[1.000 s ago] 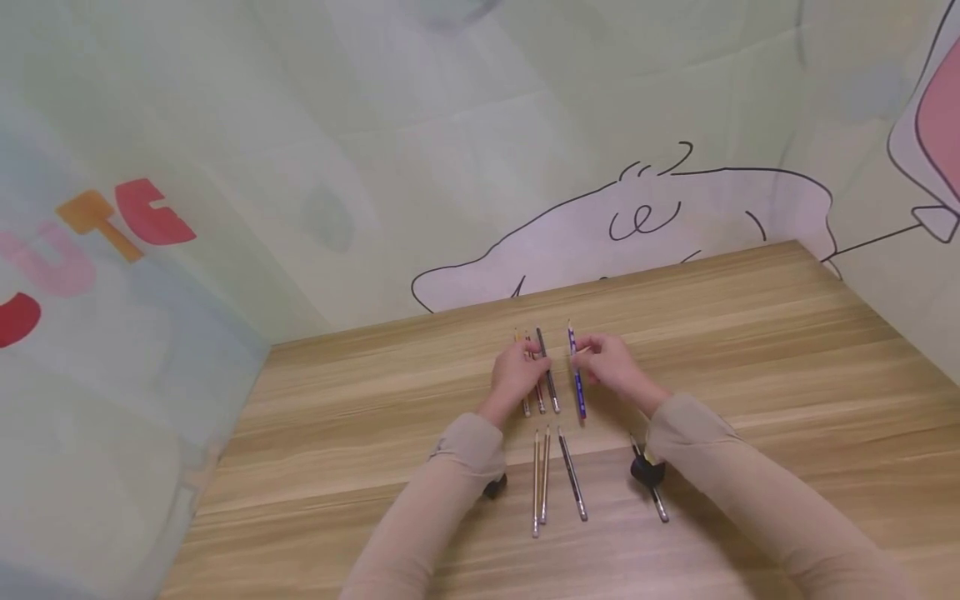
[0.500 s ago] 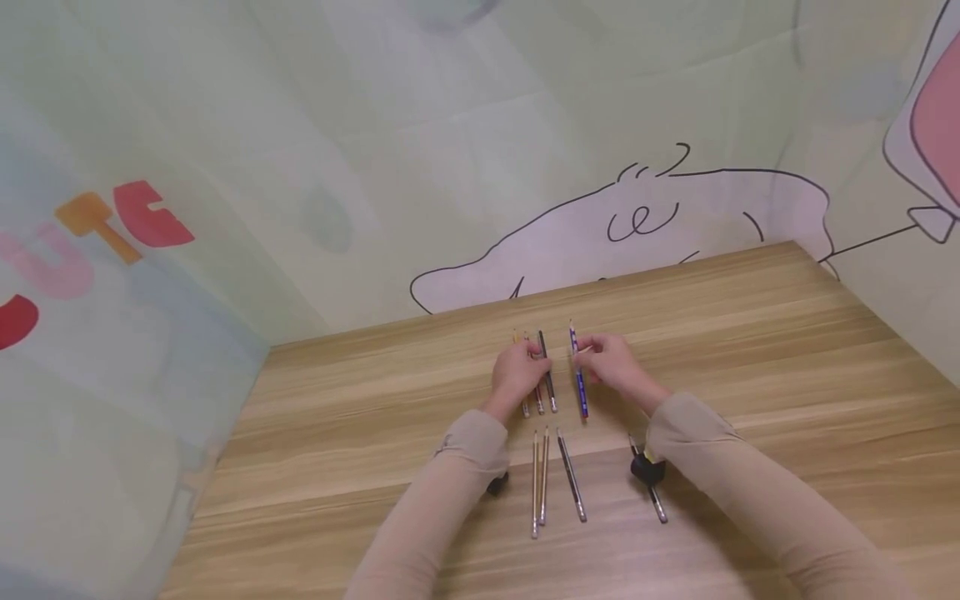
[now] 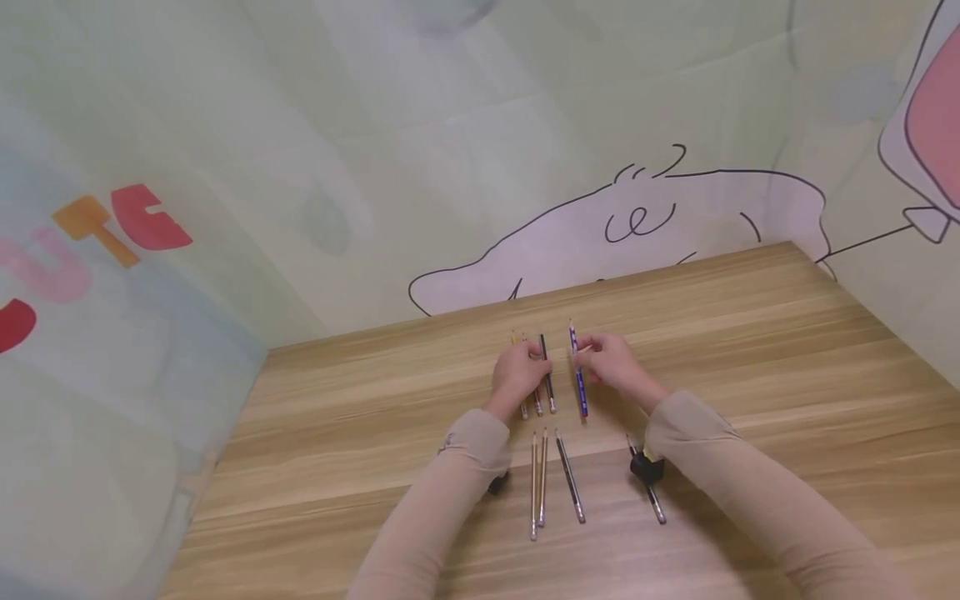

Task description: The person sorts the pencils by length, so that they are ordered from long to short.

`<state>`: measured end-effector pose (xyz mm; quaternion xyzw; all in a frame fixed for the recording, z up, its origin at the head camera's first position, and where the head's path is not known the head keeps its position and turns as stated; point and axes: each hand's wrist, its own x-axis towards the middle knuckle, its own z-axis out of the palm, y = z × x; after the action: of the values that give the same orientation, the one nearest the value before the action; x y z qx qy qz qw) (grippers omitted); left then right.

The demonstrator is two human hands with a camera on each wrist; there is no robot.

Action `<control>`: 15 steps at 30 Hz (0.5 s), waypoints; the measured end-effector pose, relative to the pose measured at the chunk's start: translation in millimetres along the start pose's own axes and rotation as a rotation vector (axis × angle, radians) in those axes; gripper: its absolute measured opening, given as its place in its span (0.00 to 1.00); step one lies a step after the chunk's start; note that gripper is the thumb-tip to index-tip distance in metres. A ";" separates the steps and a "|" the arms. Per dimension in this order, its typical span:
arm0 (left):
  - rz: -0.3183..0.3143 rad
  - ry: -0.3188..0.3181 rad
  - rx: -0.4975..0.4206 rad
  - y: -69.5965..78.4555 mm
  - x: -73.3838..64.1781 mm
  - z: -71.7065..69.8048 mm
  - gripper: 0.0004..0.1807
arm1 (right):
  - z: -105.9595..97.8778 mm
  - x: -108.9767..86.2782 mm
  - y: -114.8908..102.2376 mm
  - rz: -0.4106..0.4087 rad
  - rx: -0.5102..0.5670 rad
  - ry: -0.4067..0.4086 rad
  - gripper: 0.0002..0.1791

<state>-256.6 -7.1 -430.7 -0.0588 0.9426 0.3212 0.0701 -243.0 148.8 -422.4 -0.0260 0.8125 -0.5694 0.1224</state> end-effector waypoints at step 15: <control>0.023 0.013 0.078 0.8 1.5 1.6 0.13 | -1.4 2.2 1.7 0.015 0.001 -0.005 0.18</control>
<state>-258.1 -5.6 -431.7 -0.0474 0.9555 0.2845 0.0623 -245.3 150.3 -423.9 -0.0213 0.8120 -0.5688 0.1288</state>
